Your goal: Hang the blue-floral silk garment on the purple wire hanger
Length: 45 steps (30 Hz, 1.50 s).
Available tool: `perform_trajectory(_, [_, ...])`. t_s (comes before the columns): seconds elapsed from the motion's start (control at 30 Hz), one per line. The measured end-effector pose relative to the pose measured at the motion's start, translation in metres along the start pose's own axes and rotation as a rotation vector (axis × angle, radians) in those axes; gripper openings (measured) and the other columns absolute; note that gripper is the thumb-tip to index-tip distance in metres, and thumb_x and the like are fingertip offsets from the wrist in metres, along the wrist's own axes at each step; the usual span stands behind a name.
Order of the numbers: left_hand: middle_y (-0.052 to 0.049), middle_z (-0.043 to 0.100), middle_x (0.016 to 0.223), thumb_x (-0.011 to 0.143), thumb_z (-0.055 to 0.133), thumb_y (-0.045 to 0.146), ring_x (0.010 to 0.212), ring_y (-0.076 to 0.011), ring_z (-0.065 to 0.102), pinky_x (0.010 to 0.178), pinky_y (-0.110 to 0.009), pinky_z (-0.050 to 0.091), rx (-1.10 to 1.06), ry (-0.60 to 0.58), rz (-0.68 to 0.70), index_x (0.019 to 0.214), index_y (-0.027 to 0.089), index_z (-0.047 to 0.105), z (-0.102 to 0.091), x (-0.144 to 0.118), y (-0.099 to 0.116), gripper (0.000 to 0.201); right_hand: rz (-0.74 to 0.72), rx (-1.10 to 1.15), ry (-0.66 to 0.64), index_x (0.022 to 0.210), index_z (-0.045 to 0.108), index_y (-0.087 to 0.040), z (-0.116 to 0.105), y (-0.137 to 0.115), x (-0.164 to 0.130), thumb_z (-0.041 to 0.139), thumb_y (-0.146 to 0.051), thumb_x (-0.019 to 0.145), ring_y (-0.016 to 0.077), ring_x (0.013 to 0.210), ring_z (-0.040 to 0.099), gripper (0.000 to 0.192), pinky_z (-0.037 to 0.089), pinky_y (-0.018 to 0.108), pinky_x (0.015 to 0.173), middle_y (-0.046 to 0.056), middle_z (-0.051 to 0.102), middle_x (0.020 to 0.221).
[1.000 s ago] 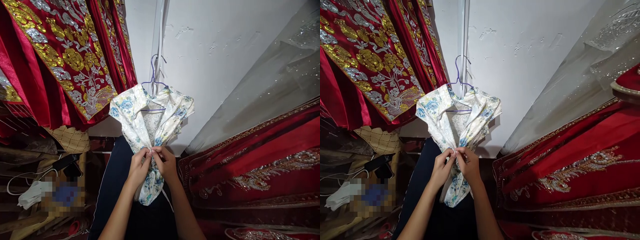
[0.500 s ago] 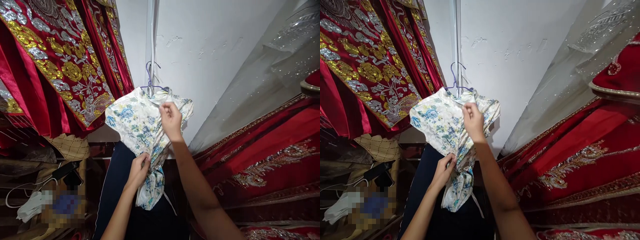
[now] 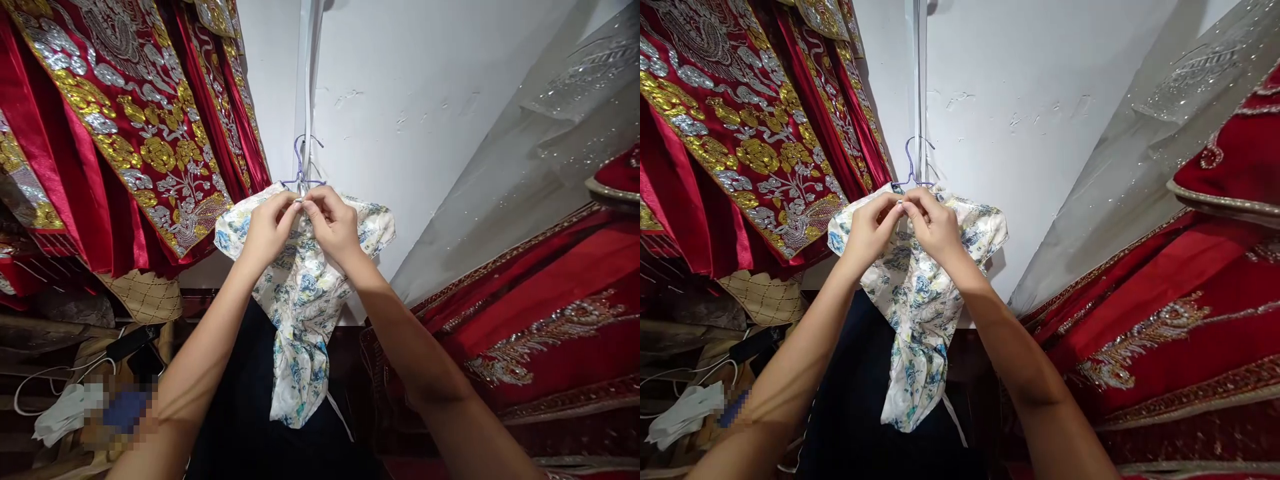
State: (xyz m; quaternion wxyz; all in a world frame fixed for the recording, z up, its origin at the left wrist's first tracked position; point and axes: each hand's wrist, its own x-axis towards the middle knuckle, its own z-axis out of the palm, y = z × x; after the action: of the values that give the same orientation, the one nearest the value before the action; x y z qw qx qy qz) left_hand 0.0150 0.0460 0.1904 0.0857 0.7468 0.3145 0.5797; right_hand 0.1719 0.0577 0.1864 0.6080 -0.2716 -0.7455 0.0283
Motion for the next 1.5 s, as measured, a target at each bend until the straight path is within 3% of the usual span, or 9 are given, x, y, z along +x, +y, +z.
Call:
perform_trajectory(0.17, [0.0,0.059,0.071,0.098,0.057,0.037,0.065,-0.0126,0.052,0.06,-0.027,0.038,-0.079,0.031,-0.006,0.08,0.019,0.062,0.0,0.018,0.005,0.026,-0.109,-0.042,-0.075,0.108,0.068,-0.025,0.001,0.03,-0.02,0.053,-0.03,0.1,0.0151,0.074,0.065,0.017,0.05,0.029,0.067,0.002,0.071,0.092])
perform_trajectory(0.33, [0.001,0.056,0.072,0.095,0.062,0.025,0.066,-0.0095,0.05,0.063,-0.027,0.039,-0.173,0.386,-0.051,0.078,0.018,0.063,-0.055,0.038,-0.027,0.018,0.002,-0.013,-0.359,0.104,0.07,-0.024,0.003,0.049,-0.064,0.054,-0.031,0.099,0.0168,0.074,0.066,0.019,0.05,0.03,0.069,0.003,0.074,0.092])
perform_trajectory(0.47, [0.004,0.047,0.067,0.098,0.053,0.027,0.062,-0.0075,0.044,0.066,-0.026,0.04,-0.447,0.647,-0.459,0.074,0.017,0.051,-0.084,0.014,-0.08,0.026,0.237,0.16,-0.292,0.096,0.067,-0.022,0.005,0.033,-0.081,0.055,-0.04,0.098,0.0156,0.069,0.058,0.022,0.045,0.028,0.062,0.003,0.066,0.081])
perform_trajectory(0.6, [-0.005,0.059,0.071,0.097,0.043,0.055,0.076,-0.0199,0.06,0.07,-0.037,0.048,-0.456,0.475,-0.627,0.078,0.019,0.052,-0.049,-0.066,-0.114,0.042,0.372,0.278,-0.347,0.096,0.065,-0.022,0.01,0.013,-0.086,0.057,-0.043,0.096,0.0154,0.069,0.055,0.022,0.041,0.027,0.059,0.002,0.06,0.078])
perform_trajectory(0.73, [-0.001,0.057,0.063,0.087,0.062,0.055,0.067,-0.017,0.058,0.065,-0.032,0.048,-0.33,-0.022,-0.663,0.07,0.019,0.056,-0.014,-0.121,-0.122,0.041,0.493,0.269,-0.604,0.092,0.067,-0.024,0.003,0.002,-0.091,0.059,-0.041,0.093,0.0128,0.056,0.044,0.019,0.034,0.026,0.053,-0.003,0.052,0.065])
perform_trajectory(1.07, [-0.003,0.063,0.089,0.094,0.062,0.047,0.083,-0.0155,0.059,0.08,-0.029,0.049,-0.446,-0.1,-0.326,0.094,0.018,0.066,-0.013,-0.047,-0.027,0.029,0.652,0.418,-0.565,0.11,0.065,-0.022,0.008,0.015,-0.085,0.039,-0.063,0.099,0.0216,0.098,0.06,0.05,0.048,0.036,0.09,0.007,0.065,0.106])
perform_trajectory(1.17, [-0.005,0.062,0.096,0.094,0.063,0.044,0.096,-0.018,0.059,0.09,-0.03,0.047,-0.344,-0.097,-0.164,0.091,0.019,0.069,-0.008,-0.036,-0.007,0.026,0.582,0.526,-0.512,0.124,0.059,-0.022,0.016,0.009,-0.077,0.061,-0.057,0.091,0.0222,0.103,0.06,0.048,0.048,0.037,0.094,0.008,0.064,0.116])
perform_trajectory(1.3, [-0.007,0.062,0.1,0.095,0.061,0.045,0.1,-0.0194,0.059,0.094,-0.032,0.046,-0.345,-0.16,-0.129,0.092,0.018,0.068,-0.008,-0.032,-0.013,0.027,0.543,0.401,-0.417,0.117,0.06,-0.019,0.017,-0.003,-0.064,0.075,-0.041,0.082,0.0209,0.095,0.059,0.043,0.049,0.036,0.088,0.006,0.065,0.104])
perform_trajectory(1.5, [-0.007,0.066,0.102,0.093,0.058,0.056,0.098,-0.0222,0.062,0.087,-0.033,0.051,-0.461,-0.336,-0.328,0.118,0.021,0.06,-0.012,-0.054,-0.034,0.044,0.899,0.767,-0.499,0.098,0.063,-0.018,0.0,-0.018,-0.047,0.066,-0.035,0.084,0.0152,0.075,0.061,0.022,0.049,0.028,0.069,0.002,0.066,0.085])
